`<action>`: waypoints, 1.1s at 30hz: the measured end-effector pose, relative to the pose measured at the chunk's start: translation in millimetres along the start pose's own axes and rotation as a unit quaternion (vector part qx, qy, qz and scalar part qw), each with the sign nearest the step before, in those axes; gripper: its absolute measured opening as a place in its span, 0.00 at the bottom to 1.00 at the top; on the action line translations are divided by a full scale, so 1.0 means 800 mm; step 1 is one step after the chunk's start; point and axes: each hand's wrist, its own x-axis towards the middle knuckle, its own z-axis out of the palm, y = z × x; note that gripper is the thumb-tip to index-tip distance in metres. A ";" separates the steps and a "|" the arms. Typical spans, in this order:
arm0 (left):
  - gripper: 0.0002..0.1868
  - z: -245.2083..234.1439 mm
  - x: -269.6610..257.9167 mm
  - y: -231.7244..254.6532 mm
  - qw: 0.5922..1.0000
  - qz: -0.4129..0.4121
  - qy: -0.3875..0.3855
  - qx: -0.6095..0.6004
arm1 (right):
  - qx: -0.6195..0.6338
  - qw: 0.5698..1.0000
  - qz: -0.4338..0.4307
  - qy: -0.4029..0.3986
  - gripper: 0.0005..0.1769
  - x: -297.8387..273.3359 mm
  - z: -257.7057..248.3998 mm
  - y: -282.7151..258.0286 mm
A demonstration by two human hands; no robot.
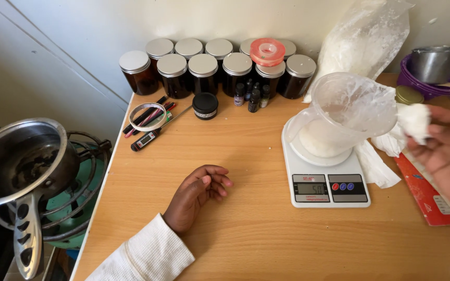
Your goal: Measuring wax flakes into a pitcher using a wooden spatula and a digital scale
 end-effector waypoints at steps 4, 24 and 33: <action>0.24 -0.002 0.000 -0.003 1.000 0.005 0.018 -0.005 | 0.012 1.000 -0.006 -0.018 0.21 -0.087 0.206 0.001; 0.19 -0.005 -0.003 0.007 0.993 0.046 0.099 0.044 | -0.720 0.625 -0.261 -0.150 0.26 -0.023 0.371 0.226; 0.19 -0.003 -0.005 0.005 0.994 0.047 0.083 0.061 | -0.708 0.677 -0.143 -0.138 0.34 -0.045 0.363 0.216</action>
